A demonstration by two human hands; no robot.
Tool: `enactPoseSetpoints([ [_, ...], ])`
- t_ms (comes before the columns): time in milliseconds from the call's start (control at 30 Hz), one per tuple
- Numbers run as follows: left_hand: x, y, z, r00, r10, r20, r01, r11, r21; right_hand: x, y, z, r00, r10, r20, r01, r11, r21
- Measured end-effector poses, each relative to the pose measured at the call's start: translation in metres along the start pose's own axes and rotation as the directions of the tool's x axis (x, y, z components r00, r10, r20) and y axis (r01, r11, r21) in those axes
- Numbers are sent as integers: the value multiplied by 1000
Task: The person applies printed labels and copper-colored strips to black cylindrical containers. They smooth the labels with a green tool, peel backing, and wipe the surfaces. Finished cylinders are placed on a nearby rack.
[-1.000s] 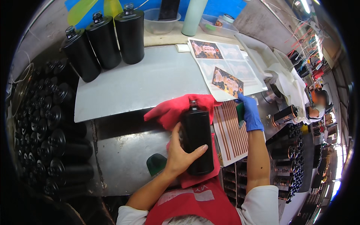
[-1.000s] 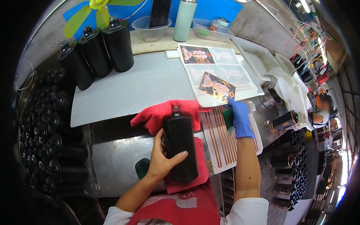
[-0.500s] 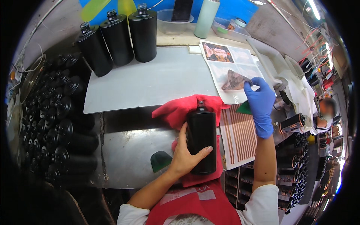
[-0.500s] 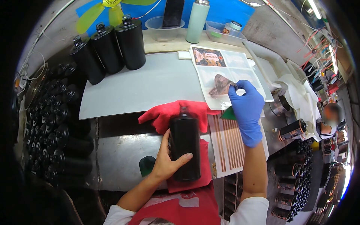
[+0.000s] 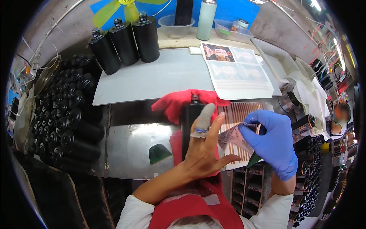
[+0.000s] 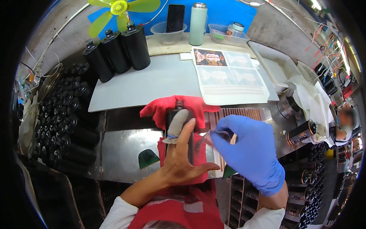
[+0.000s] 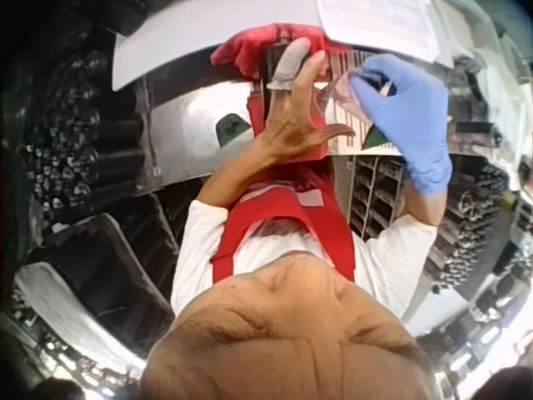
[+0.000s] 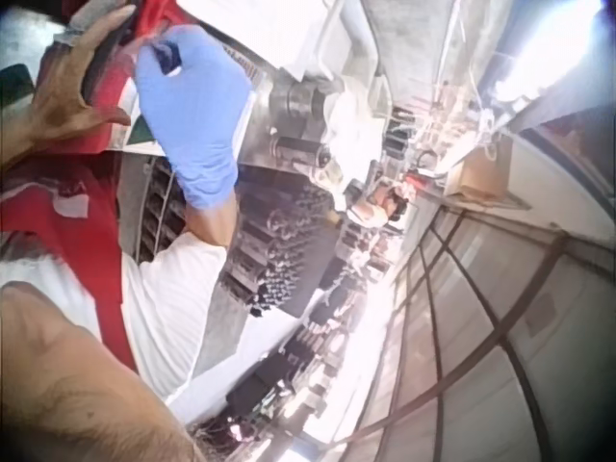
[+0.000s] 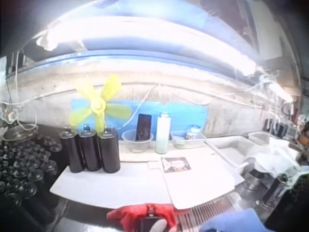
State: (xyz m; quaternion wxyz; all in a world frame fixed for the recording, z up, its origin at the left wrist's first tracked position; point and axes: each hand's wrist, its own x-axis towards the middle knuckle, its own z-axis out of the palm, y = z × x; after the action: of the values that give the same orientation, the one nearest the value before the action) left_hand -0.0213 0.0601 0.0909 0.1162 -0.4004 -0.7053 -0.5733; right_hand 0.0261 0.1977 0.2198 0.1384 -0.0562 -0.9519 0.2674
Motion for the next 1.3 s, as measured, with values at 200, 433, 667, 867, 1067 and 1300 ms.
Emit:
enactPoseSetpoints([
  [200,-20,10,-18,981,-188,46,184,828,-529,-40,4,-21,981,48,188,-91,970,226],
  [433,-36,46,-63,944,-320,82,327,874,-359,-56,34,10,940,29,340,-244,755,609],
  [667,-28,-17,-41,746,-665,-39,545,644,-536,-3,68,87,832,256,493,-552,484,680],
  [867,-17,-39,-36,755,-654,-33,547,658,-517,19,92,112,832,280,479,-554,422,717],
  [1067,0,-46,-28,681,-724,-110,631,657,-413,32,105,119,817,268,510,-576,406,710],
  [1300,-9,-37,-23,799,-496,-340,480,866,-138,19,96,116,899,265,349,-424,321,847],
])
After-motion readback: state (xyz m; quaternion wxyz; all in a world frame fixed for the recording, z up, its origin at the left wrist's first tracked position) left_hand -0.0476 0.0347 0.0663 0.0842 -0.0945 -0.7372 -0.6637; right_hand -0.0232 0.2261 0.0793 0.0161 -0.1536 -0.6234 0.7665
